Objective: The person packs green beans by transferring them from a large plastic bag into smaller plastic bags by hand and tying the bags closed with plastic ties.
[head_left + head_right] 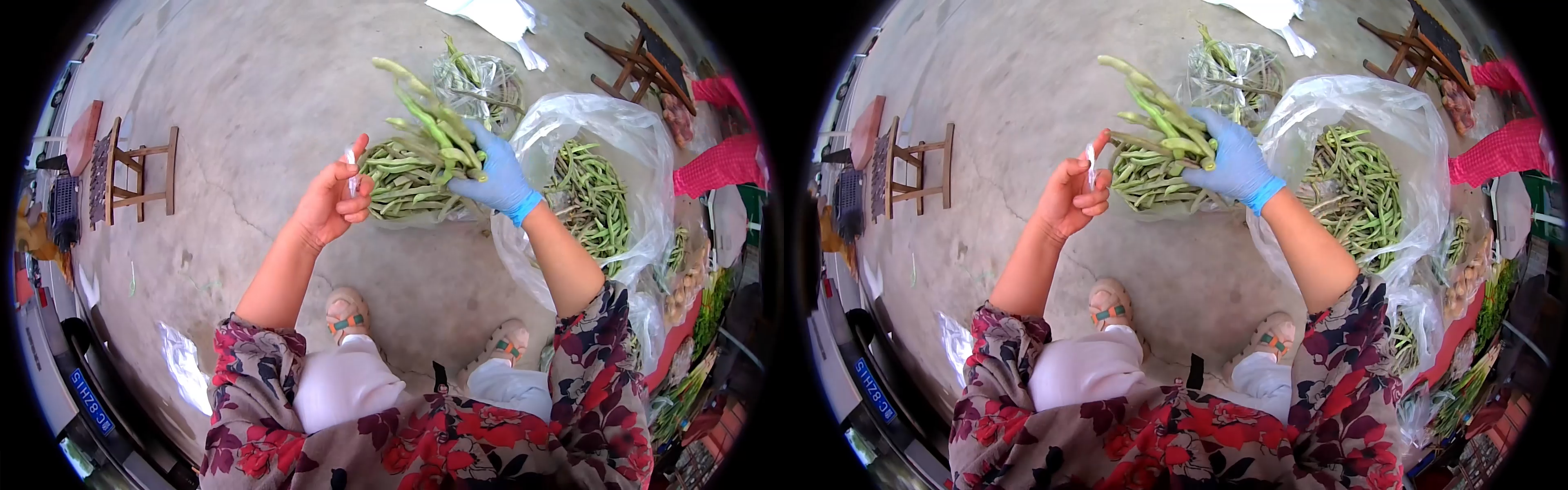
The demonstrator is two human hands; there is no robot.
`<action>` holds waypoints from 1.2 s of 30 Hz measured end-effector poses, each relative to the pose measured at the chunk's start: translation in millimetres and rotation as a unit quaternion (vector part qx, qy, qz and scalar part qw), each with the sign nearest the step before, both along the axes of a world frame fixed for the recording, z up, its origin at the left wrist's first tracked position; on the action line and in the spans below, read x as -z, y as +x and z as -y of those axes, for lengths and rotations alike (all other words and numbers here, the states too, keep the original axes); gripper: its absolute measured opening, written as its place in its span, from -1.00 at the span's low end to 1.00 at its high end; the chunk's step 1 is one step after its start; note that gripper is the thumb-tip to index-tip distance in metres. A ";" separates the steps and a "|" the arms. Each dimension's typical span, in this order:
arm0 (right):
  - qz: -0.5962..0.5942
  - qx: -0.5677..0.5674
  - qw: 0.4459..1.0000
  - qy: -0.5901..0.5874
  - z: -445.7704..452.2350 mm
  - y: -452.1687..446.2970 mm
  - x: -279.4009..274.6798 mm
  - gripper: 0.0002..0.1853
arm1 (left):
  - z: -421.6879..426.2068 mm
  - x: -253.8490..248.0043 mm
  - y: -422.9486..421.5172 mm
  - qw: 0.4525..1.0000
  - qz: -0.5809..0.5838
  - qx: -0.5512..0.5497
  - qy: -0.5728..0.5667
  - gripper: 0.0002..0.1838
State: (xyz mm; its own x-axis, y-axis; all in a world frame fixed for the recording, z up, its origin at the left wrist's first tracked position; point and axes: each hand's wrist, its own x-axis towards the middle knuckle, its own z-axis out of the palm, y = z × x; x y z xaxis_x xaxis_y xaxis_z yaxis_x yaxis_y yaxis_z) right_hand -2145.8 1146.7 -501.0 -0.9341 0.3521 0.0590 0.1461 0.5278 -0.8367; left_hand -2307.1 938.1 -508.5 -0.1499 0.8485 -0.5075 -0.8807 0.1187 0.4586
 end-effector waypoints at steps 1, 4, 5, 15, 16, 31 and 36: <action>-0.021 -0.030 0.993 0.113 9.0 -1.8 13.9 -0.24 | -2.6 -0.8 -0.2 1.000 0.002 -0.007 0.004 -0.36; 0.010 -0.068 0.969 0.238 33.8 -13.0 53.0 -0.40 | -3.0 0.5 -5.8 1.000 0.011 -0.024 0.007 -0.36; 0.066 -0.080 0.966 0.236 39.6 -16.7 59.6 -0.40 | -2.2 1.1 -7.6 1.000 -0.003 -0.016 0.004 -0.36; 0.322 0.060 0.935 0.133 53.9 -86.5 89.7 -0.43 | -3.4 -5.8 -1.7 0.991 -0.122 0.053 -0.011 -0.27; 0.336 0.072 0.925 0.161 59.0 -88.5 89.0 -0.42 | -1.6 -3.7 -3.7 0.992 -0.116 0.056 -0.005 -0.26; 0.225 0.054 0.933 0.274 -8.9 10.2 92.0 -0.57 | -2.7 -4.5 -10.4 0.994 -0.108 0.000 -0.019 -0.40; 0.218 0.183 0.956 -0.068 -48.3 31.1 114.6 -0.70 | 2.1 -4.6 -8.6 0.992 -0.116 -0.005 -0.047 -0.49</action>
State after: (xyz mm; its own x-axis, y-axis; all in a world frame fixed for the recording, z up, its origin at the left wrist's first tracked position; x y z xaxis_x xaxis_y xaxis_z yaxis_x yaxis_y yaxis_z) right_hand -2114.7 1195.0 -615.6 -0.6716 0.6372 -0.3780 0.6513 0.2647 -0.7112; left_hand -2315.6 936.0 -503.8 -0.2798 0.7969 -0.5354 -0.7534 0.1634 0.6369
